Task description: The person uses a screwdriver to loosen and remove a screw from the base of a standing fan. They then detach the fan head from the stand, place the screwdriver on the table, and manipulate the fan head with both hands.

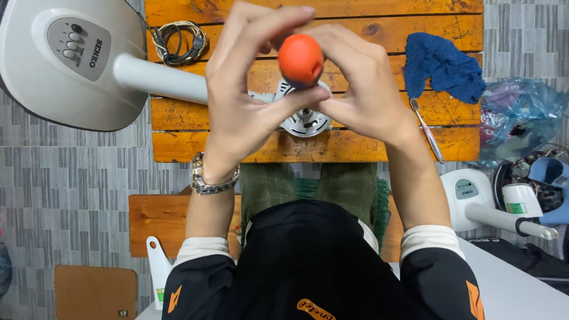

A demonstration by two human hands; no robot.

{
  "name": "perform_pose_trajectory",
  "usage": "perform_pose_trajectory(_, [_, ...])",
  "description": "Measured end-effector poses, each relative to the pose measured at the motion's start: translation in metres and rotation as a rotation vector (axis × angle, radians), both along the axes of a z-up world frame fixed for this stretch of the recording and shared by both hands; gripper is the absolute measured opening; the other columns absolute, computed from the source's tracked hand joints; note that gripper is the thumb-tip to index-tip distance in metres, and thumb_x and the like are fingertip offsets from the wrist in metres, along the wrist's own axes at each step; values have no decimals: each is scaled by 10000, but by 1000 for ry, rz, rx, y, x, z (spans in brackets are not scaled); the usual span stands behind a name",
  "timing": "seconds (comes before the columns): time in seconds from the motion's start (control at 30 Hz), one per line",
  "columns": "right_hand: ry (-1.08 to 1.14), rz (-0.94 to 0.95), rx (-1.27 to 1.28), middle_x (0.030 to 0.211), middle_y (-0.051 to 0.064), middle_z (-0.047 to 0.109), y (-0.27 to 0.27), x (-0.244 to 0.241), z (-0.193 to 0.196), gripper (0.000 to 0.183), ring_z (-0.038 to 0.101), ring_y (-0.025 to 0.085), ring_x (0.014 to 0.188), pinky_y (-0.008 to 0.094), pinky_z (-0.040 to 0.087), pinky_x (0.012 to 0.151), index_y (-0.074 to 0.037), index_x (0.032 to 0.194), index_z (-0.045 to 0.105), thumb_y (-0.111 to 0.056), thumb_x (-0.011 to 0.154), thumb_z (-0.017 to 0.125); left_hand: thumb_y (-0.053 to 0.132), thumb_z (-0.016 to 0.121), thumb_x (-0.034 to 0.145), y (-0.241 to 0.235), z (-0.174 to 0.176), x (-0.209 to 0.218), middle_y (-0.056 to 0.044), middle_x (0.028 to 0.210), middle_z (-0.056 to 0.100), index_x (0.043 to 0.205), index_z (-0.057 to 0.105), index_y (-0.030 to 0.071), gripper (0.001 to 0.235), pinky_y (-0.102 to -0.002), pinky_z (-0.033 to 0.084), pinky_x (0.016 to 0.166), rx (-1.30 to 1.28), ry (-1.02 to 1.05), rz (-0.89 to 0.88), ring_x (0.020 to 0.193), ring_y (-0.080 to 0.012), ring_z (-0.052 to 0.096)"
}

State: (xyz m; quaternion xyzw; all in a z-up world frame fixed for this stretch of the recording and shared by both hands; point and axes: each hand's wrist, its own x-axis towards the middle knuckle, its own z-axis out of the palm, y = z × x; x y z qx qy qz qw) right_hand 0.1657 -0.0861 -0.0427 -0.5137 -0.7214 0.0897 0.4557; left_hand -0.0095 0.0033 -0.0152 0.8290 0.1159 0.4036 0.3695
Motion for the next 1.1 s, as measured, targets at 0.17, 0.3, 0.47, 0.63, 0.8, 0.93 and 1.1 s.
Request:
perform_pose_trajectory(0.17, [12,80,-42,1130,165,685,-2,2,6,174,639,320,1045,403,487,947,41,1182,691,-96,1076,690,74,723,1102,0,4,-6,-207,1455,611,1428,372,114,480,-374,526,1266,-217,-67,-264,1411,-306,654])
perform_pose_trajectory(0.3, [10,-88,28,949,121,569,6,-5,-7,353,516,271,840,367,392,758,21,1036,585,-155,967,883,371,740,997,-4,6,1,-113,1274,536,1292,513,73,477,-373,510,1002,33,-32,-56,1208,-264,553])
perform_pose_trajectory(0.47, [29,14,11,1251,228,664,0,-1,8,366,655,367,1148,429,507,992,86,1278,579,-42,985,758,267,794,1011,2,6,-7,-138,1248,617,1366,558,54,477,-377,513,1024,37,-8,-66,1132,-266,592])
perform_pose_trajectory(0.63, [29,-32,8,1075,121,718,-1,1,0,223,662,288,972,367,487,875,13,1108,674,-70,1005,853,400,662,1078,-2,10,-16,-49,1564,546,1488,417,133,547,-398,487,1213,-51,102,-141,1495,-240,555])
perform_pose_trajectory(0.8, [-29,-92,95,942,147,555,6,-7,-4,242,504,297,825,384,388,733,54,1062,607,-93,977,780,323,760,1005,-5,9,1,-160,1164,531,1286,549,23,462,-371,541,933,101,-52,-18,1075,-287,561])
perform_pose_trajectory(0.93, [-9,73,-59,1231,190,681,-6,1,18,232,662,332,1123,405,495,1001,65,1257,637,-90,1086,665,255,670,1111,4,5,-9,-109,1366,637,1402,531,75,369,-394,482,1012,82,6,-51,1194,-279,604])
perform_pose_trajectory(1.1, [-17,-4,-1,966,160,589,0,0,1,251,543,290,858,379,443,773,61,1068,573,-121,1067,745,340,643,1076,-4,7,-6,-93,1368,525,1412,482,96,445,-392,509,1074,80,-8,-28,1267,-263,580])
